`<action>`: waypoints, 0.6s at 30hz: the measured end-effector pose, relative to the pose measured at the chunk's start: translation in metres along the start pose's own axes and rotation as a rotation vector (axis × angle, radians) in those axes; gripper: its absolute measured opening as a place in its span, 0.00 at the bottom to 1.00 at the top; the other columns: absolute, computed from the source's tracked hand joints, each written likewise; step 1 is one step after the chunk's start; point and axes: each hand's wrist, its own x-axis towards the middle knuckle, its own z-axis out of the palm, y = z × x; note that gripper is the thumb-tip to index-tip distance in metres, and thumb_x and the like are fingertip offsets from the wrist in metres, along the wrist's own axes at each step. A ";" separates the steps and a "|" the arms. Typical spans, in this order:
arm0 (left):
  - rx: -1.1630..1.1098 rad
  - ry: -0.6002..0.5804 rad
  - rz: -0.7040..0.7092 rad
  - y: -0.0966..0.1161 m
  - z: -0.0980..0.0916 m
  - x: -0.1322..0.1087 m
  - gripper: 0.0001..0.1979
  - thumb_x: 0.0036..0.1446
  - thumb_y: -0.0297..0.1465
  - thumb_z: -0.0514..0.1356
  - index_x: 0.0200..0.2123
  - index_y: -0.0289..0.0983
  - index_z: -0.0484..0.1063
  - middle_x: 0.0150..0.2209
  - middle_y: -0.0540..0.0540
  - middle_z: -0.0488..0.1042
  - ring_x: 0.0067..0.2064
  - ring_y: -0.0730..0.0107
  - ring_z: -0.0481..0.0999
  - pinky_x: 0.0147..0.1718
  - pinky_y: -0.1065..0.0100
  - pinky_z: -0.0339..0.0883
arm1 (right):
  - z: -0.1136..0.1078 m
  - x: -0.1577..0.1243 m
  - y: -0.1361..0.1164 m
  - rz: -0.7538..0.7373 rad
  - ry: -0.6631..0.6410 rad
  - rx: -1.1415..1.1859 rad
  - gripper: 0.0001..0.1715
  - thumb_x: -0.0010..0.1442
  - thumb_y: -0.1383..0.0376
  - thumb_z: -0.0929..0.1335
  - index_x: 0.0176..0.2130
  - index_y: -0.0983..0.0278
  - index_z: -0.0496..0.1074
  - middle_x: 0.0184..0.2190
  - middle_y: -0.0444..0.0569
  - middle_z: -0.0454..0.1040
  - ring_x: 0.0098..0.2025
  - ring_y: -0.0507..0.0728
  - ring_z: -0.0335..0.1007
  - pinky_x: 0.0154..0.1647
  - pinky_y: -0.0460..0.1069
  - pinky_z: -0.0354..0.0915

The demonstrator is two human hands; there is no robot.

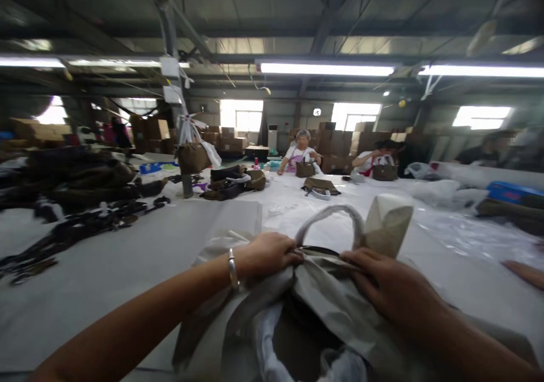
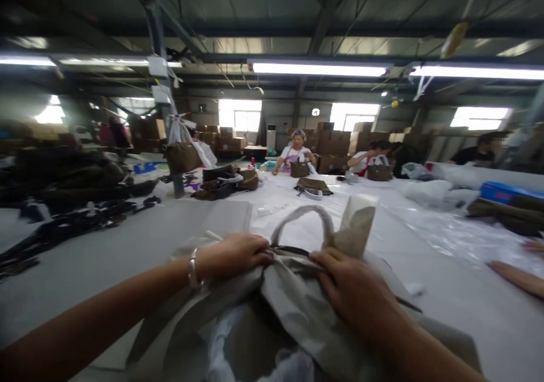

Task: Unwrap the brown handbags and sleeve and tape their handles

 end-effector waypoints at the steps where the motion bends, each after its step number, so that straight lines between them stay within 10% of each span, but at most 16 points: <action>1: 0.003 0.028 -0.007 0.000 0.003 0.002 0.19 0.66 0.43 0.57 0.43 0.34 0.79 0.42 0.35 0.81 0.44 0.48 0.79 0.41 0.59 0.69 | -0.006 -0.001 -0.007 -0.047 0.064 -0.018 0.21 0.68 0.68 0.60 0.55 0.60 0.74 0.50 0.52 0.79 0.43 0.61 0.81 0.40 0.55 0.76; 4: -0.005 0.080 0.003 0.002 0.004 0.007 0.19 0.62 0.44 0.61 0.46 0.35 0.78 0.41 0.37 0.81 0.44 0.48 0.80 0.40 0.60 0.68 | -0.012 0.001 -0.033 -0.329 0.190 0.018 0.23 0.69 0.71 0.61 0.60 0.62 0.71 0.57 0.53 0.76 0.55 0.61 0.75 0.57 0.57 0.71; 7: -0.041 0.042 0.052 0.000 -0.003 0.013 0.13 0.63 0.38 0.62 0.48 0.40 0.78 0.41 0.46 0.83 0.43 0.61 0.81 0.41 0.68 0.69 | 0.004 0.007 -0.048 -0.483 -0.014 0.121 0.27 0.66 0.63 0.68 0.64 0.60 0.68 0.64 0.52 0.68 0.65 0.65 0.64 0.66 0.62 0.63; 13: -0.014 0.256 -0.052 0.012 -0.031 -0.030 0.13 0.68 0.30 0.57 0.52 0.36 0.76 0.50 0.41 0.80 0.51 0.58 0.78 0.48 0.65 0.69 | 0.056 0.034 -0.023 -0.380 -0.244 0.197 0.41 0.64 0.63 0.68 0.71 0.54 0.53 0.71 0.53 0.55 0.72 0.70 0.50 0.66 0.68 0.61; 18: 0.123 0.183 0.387 0.049 -0.001 -0.074 0.08 0.68 0.31 0.58 0.40 0.35 0.76 0.38 0.46 0.82 0.38 0.69 0.82 0.34 0.73 0.70 | 0.066 0.055 -0.006 -0.315 -0.326 0.305 0.36 0.66 0.61 0.66 0.70 0.55 0.58 0.69 0.52 0.60 0.70 0.67 0.54 0.68 0.65 0.59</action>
